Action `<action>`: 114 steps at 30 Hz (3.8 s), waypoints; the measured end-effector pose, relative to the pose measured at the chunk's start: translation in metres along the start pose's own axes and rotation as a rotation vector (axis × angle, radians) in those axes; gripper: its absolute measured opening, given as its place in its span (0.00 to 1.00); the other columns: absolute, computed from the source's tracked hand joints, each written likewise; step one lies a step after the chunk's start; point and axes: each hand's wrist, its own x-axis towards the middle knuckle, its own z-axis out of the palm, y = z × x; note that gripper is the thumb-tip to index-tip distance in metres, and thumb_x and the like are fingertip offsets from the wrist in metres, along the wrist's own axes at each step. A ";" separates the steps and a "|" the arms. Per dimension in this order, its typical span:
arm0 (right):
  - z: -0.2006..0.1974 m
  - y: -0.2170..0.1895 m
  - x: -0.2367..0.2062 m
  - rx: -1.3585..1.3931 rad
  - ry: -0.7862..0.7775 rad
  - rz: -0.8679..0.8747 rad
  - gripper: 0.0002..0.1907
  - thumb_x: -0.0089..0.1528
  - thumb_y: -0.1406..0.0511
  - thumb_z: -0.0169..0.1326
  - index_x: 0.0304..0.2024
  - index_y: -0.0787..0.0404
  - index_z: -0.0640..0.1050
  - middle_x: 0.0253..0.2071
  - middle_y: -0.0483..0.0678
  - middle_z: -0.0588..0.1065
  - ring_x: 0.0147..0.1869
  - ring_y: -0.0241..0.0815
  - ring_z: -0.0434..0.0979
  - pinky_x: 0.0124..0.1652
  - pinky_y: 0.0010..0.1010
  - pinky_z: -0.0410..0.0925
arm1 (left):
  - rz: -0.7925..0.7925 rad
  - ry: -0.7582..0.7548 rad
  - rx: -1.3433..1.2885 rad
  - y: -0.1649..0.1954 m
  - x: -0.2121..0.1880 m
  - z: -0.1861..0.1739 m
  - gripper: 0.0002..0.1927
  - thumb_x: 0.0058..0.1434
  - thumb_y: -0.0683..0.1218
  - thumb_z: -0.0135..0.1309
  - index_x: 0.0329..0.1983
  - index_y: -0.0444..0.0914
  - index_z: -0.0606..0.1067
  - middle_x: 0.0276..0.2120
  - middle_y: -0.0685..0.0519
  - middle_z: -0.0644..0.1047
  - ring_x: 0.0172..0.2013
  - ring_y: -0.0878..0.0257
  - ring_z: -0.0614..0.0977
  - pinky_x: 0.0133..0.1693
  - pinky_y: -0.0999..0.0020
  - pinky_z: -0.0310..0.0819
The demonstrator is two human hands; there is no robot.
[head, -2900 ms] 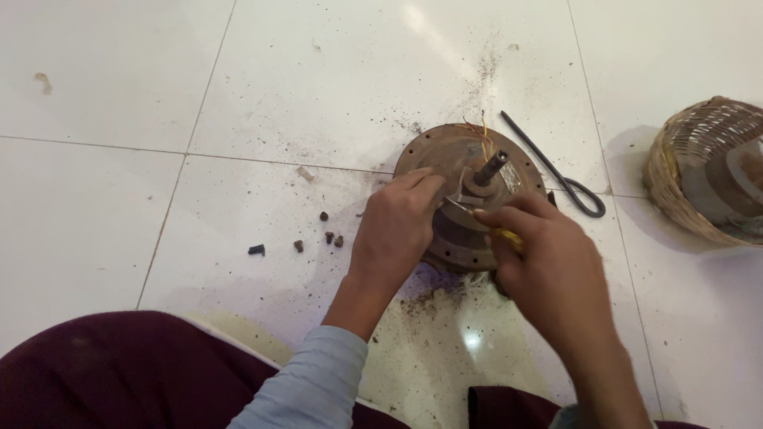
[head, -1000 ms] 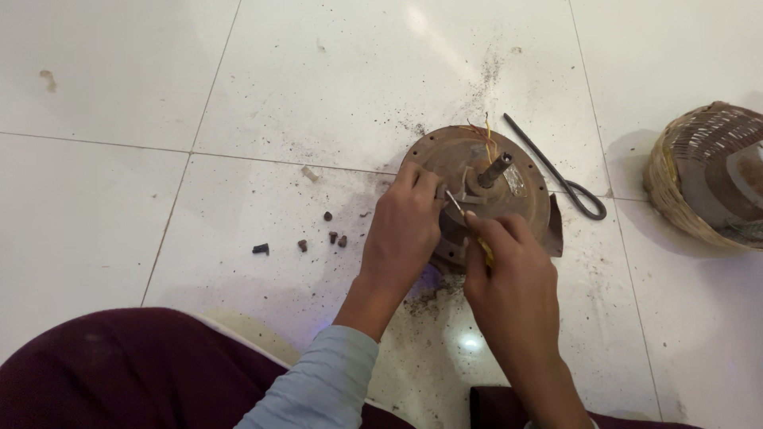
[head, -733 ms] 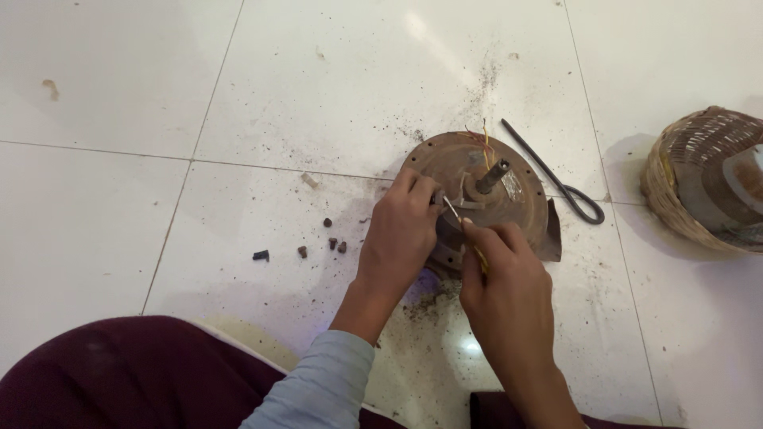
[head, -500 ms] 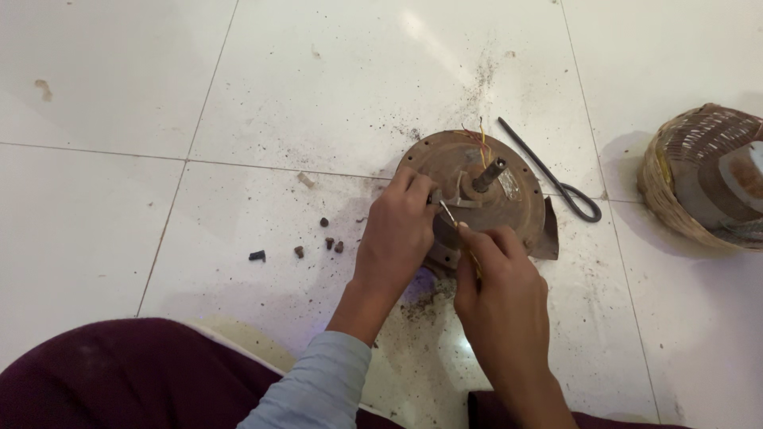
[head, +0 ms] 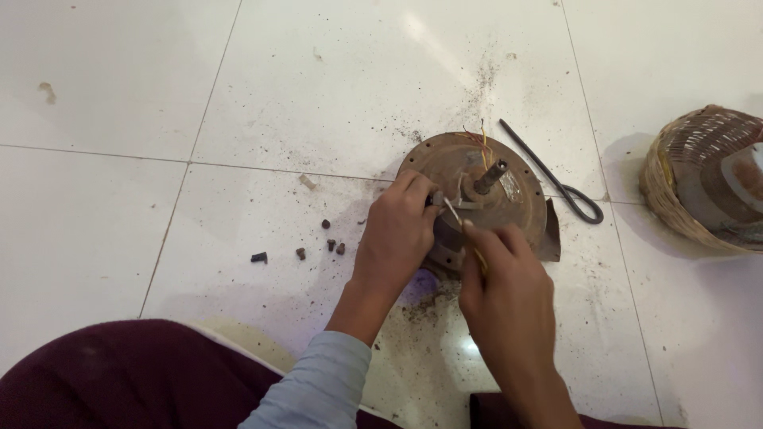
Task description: The person sits on the floor and works on a disassembled fan motor. They strip and twist wires, then use a screwdriver to adjust components inside the motor housing.
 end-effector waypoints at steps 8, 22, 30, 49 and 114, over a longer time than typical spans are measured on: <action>-0.007 0.006 -0.005 -0.006 -0.018 0.039 0.14 0.60 0.71 0.57 0.49 0.61 0.82 0.44 0.52 0.78 0.37 0.53 0.82 0.38 0.39 0.73 | 0.024 -0.001 0.023 -0.002 0.001 -0.001 0.13 0.58 0.39 0.61 0.46 0.33 0.78 0.43 0.43 0.78 0.42 0.44 0.82 0.44 0.54 0.76; -0.033 0.015 0.008 0.019 -0.132 0.073 0.15 0.58 0.69 0.57 0.49 0.59 0.82 0.43 0.49 0.79 0.38 0.49 0.82 0.37 0.37 0.73 | -0.057 -0.040 -0.052 -0.003 0.009 -0.003 0.14 0.63 0.39 0.55 0.52 0.40 0.82 0.41 0.44 0.78 0.41 0.50 0.83 0.44 0.57 0.77; -0.039 0.019 0.012 -0.022 -0.102 0.105 0.16 0.59 0.68 0.58 0.50 0.58 0.82 0.43 0.51 0.79 0.38 0.51 0.82 0.38 0.39 0.72 | -0.106 -0.047 0.010 0.003 0.009 -0.003 0.11 0.61 0.42 0.59 0.48 0.39 0.81 0.43 0.44 0.78 0.42 0.48 0.83 0.44 0.56 0.78; -0.009 0.017 0.003 0.090 -0.070 0.169 0.18 0.62 0.68 0.56 0.55 0.59 0.79 0.32 0.58 0.81 0.28 0.50 0.82 0.31 0.39 0.72 | -0.097 -0.017 -0.017 0.008 -0.003 -0.004 0.15 0.56 0.43 0.63 0.44 0.33 0.76 0.42 0.43 0.76 0.41 0.45 0.82 0.42 0.54 0.77; 0.005 -0.013 -0.001 -0.130 -0.053 0.024 0.13 0.61 0.70 0.53 0.48 0.66 0.80 0.34 0.60 0.77 0.33 0.61 0.77 0.34 0.50 0.69 | -0.084 0.217 -0.047 -0.001 -0.019 0.018 0.11 0.58 0.40 0.60 0.43 0.30 0.79 0.45 0.40 0.81 0.47 0.43 0.81 0.50 0.54 0.75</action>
